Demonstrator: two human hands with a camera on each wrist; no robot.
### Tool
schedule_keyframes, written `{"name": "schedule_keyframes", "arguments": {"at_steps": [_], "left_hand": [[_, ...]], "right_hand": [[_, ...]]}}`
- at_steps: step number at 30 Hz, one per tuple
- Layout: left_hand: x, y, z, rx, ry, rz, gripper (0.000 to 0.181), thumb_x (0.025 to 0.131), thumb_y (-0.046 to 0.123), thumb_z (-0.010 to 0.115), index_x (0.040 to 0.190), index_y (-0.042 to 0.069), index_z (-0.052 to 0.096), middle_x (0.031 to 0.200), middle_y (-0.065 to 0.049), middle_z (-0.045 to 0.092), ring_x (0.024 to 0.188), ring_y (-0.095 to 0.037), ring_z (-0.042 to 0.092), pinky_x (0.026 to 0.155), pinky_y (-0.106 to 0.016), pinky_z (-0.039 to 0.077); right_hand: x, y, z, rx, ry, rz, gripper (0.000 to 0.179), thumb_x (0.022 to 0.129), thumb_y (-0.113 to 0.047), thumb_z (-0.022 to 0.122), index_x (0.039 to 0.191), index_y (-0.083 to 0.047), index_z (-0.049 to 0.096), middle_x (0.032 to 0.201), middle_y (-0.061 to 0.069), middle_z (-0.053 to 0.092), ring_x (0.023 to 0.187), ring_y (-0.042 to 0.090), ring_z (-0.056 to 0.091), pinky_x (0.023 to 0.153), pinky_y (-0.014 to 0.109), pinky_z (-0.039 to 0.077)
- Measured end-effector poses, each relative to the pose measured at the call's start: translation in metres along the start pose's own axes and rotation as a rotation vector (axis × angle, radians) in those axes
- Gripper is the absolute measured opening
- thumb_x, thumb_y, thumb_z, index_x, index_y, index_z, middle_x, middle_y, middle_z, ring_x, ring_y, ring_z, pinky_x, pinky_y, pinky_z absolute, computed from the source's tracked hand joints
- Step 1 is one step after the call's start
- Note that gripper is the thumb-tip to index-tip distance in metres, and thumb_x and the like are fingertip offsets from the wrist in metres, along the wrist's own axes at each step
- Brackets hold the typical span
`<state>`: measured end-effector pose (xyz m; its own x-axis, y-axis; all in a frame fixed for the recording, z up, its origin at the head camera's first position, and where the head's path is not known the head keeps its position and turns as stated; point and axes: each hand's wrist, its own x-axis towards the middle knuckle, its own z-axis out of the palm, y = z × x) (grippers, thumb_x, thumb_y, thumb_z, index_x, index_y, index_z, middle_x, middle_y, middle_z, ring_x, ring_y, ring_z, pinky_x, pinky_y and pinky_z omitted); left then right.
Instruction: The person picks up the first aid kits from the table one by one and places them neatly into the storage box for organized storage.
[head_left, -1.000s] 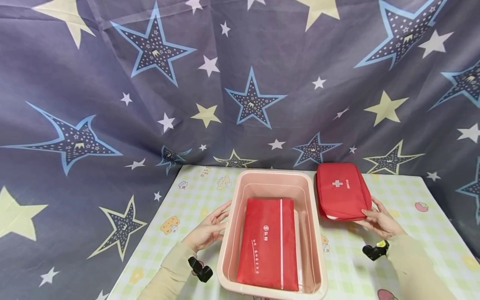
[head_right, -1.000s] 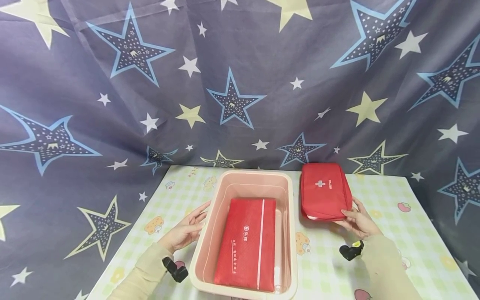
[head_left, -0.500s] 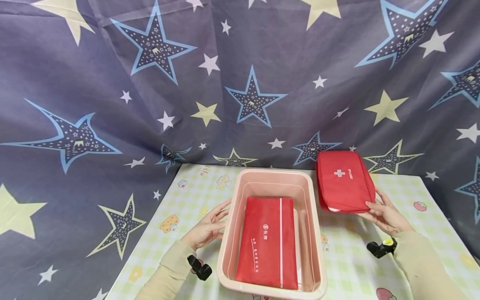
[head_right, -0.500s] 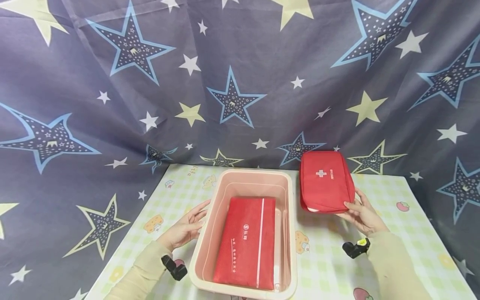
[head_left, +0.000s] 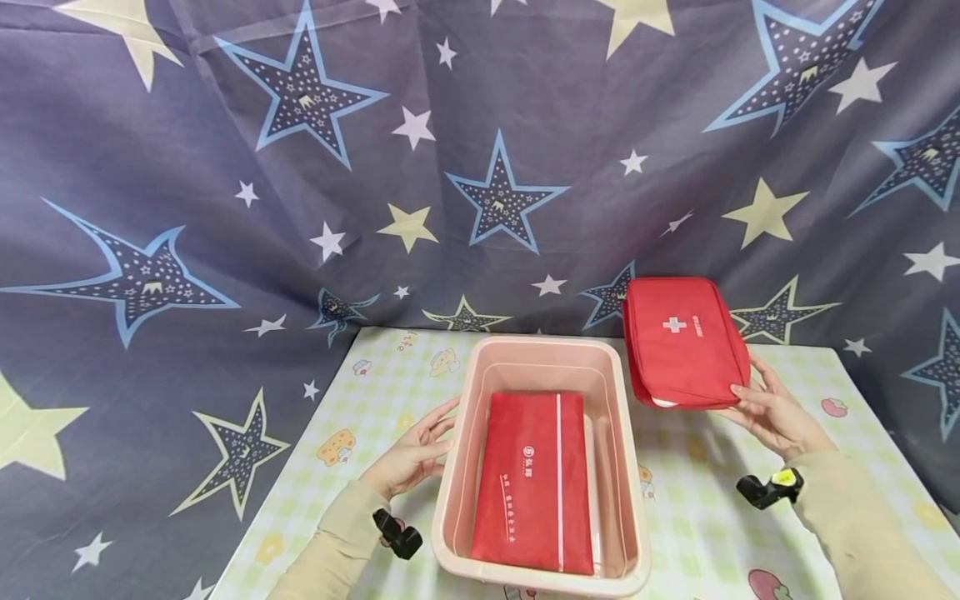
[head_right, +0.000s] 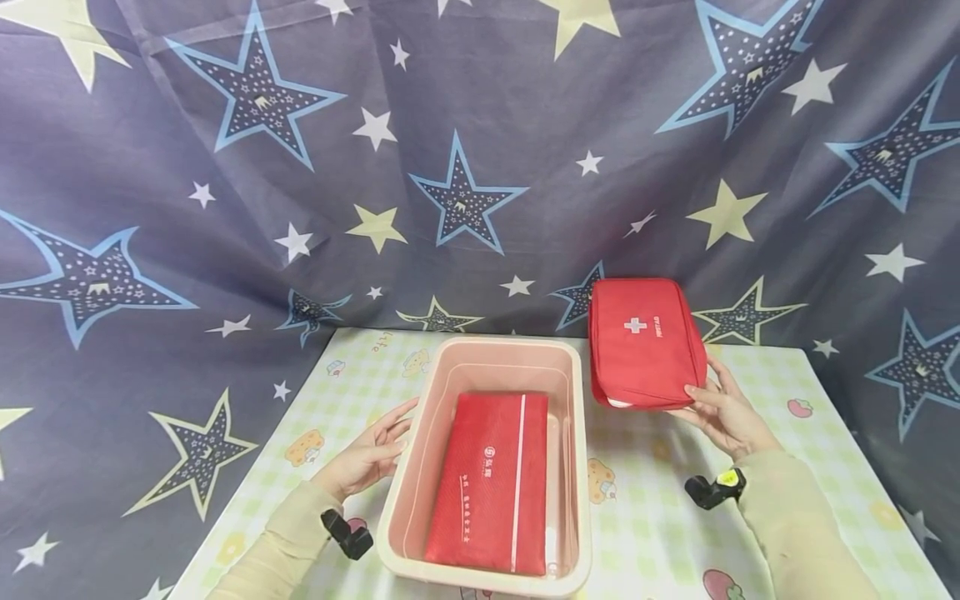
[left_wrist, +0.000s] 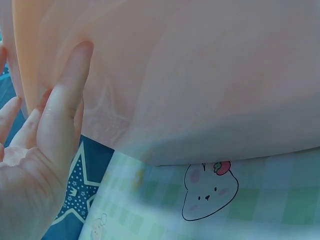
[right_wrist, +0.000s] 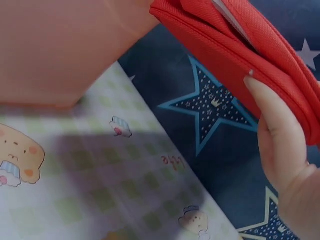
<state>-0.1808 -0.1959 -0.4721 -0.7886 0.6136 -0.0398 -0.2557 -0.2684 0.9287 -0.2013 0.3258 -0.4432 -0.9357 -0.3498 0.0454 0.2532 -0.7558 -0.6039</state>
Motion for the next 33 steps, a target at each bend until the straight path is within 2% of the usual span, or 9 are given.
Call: {"name": "schedule_keyframes", "arguments": {"at_steps": [3,6,13,19,26,33], "left_hand": [[0.0,-0.001,0.0,0.0,0.003,-0.002,0.069,0.096,-0.001,0.046,0.153,0.013,0.008,0.142,-0.002,0.037,0.12,-0.018,0.053,0.085,-0.04,0.054],[0.001,-0.001,0.0,0.001,-0.003,0.001,0.069,0.096,-0.001,0.045,0.153,0.012,0.008,0.143,-0.003,0.036,0.121,-0.018,0.052,0.085,-0.04,0.054],[0.001,0.001,0.002,-0.005,-0.008,0.012,0.069,0.096,-0.002,0.044,0.153,0.012,0.008,0.145,-0.006,0.034,0.12,-0.017,0.053,0.085,-0.04,0.054],[0.001,0.001,0.002,0.0,-0.002,0.01,0.069,0.096,-0.002,0.044,0.153,0.011,0.008,0.143,-0.003,0.036,0.119,-0.017,0.054,0.084,-0.04,0.054],[0.0,0.001,0.002,0.001,-0.011,0.004,0.071,0.096,-0.001,0.045,0.153,0.01,0.004,0.144,-0.005,0.034,0.121,-0.018,0.053,0.085,-0.039,0.054],[0.0,0.002,0.002,-0.007,0.002,0.001,0.068,0.097,-0.003,0.041,0.153,0.013,0.007,0.145,-0.005,0.034,0.122,-0.019,0.052,0.085,-0.04,0.054]], "right_hand": [[0.001,-0.001,0.003,0.019,-0.039,-0.014,0.058,0.093,0.017,0.03,0.132,-0.027,0.032,0.114,0.005,0.058,0.099,0.028,0.065,0.079,0.05,0.055],[0.002,-0.002,0.007,0.027,-0.059,-0.024,0.056,0.093,0.018,0.03,0.129,-0.024,0.037,0.114,0.007,0.057,0.098,0.029,0.065,0.079,0.052,0.054],[0.002,-0.004,0.014,0.029,-0.072,-0.024,0.058,0.092,0.019,0.029,0.13,-0.025,0.036,0.116,0.006,0.055,0.1,0.029,0.064,0.079,0.053,0.054],[0.004,-0.005,0.021,0.03,-0.092,-0.023,0.06,0.092,0.02,0.029,0.13,-0.024,0.04,0.119,0.006,0.056,0.103,0.03,0.063,0.081,0.053,0.053],[0.005,-0.004,0.032,0.024,-0.101,-0.029,0.061,0.091,0.021,0.029,0.132,-0.024,0.037,0.12,0.005,0.056,0.104,0.03,0.063,0.08,0.053,0.053],[0.009,-0.001,0.048,0.014,-0.192,-0.032,0.062,0.091,0.021,0.027,0.134,-0.02,0.042,0.123,0.007,0.055,0.108,0.03,0.061,0.083,0.052,0.053]]}}
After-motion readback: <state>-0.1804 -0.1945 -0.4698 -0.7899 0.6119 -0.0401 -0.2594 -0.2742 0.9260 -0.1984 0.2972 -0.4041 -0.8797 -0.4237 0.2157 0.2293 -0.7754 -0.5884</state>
